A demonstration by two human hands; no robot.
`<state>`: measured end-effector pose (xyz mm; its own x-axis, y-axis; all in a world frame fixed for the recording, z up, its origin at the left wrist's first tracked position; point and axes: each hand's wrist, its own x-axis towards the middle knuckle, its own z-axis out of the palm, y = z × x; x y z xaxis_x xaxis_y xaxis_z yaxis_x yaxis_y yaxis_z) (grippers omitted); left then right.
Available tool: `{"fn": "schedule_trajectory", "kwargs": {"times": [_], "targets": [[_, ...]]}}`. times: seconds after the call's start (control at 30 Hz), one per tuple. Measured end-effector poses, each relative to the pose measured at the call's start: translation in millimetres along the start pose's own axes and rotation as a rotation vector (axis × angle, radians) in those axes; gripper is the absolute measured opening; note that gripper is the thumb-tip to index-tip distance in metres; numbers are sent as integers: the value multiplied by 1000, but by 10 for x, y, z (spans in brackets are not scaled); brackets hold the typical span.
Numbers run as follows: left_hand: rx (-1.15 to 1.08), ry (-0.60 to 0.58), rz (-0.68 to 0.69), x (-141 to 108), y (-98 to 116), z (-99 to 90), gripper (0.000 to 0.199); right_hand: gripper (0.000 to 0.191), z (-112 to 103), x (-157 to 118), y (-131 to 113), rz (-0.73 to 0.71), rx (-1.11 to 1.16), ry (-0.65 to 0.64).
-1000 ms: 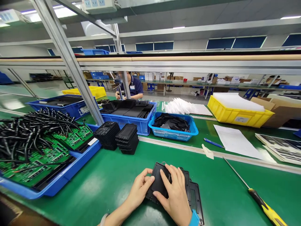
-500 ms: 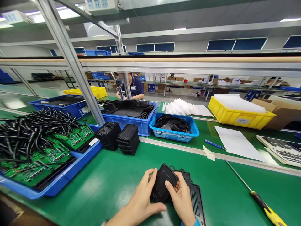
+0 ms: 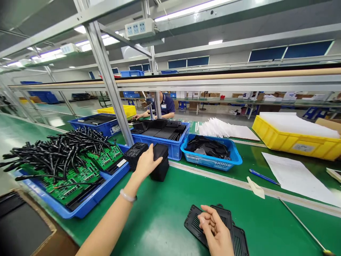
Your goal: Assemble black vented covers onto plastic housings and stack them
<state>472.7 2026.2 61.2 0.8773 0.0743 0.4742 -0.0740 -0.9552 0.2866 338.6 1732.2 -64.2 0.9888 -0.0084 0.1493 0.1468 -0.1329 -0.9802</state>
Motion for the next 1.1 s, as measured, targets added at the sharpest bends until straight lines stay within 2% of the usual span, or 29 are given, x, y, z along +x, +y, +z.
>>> {"fn": "schedule_trajectory", "kwargs": {"times": [0.07,0.13,0.17,0.2,0.27,0.33,0.37,0.4,0.47,0.53,0.6,0.67,0.8,0.87,0.93,1.0,1.03,1.1], "targets": [[46,14,38,-18,54,39,78,43,-171,46,-180,-5,-49,51],[18,77,140,-144,196,116,75,46,-466,87,-332,7,-121,122],[-37,64,219,-238,287,171,70,48,-635,88,-370,14,-179,160],[-118,-14,319,-347,386,237,67,50,-796,70,-374,21,-260,186],[-308,-334,560,-595,591,401,74,53,-1038,-23,-286,22,-493,197],[-448,-680,769,-840,780,575,90,57,-1116,-159,-113,19,-770,144],[-481,-796,843,-942,860,650,95,60,-1093,-224,-18,11,-889,104],[-487,-865,893,-1024,924,707,96,62,-1039,-280,71,-4,-981,63],[-438,-898,902,-1112,984,747,93,67,-869,-342,209,-52,-1089,-17],[-375,-860,789,-1111,939,692,91,71,-667,-336,281,-105,-1134,-81],[-391,-785,584,-1062,802,585,92,73,-458,-282,299,-145,-1165,-122],[-515,-686,340,-1010,621,483,92,74,-237,-212,281,-173,-1175,-165],[-1099,-532,-217,-984,313,379,70,78,211,-38,142,-191,-1106,-306],[-1398,-494,-495,-1011,227,351,61,78,348,168,-7,-231,-1040,-363],[-1583,-486,-650,-1056,180,326,58,65,369,543,-215,-325,-979,-331],[-1685,-514,-715,-1115,162,311,53,43,288,1080,-448,-423,-951,-197],[-1716,-525,-759,-1147,164,310,48,35,226,1384,-556,-431,-957,-137],[-1752,-521,-883,-1208,186,317,41,29,105,1982,-713,-312,-1050,-11]]}}
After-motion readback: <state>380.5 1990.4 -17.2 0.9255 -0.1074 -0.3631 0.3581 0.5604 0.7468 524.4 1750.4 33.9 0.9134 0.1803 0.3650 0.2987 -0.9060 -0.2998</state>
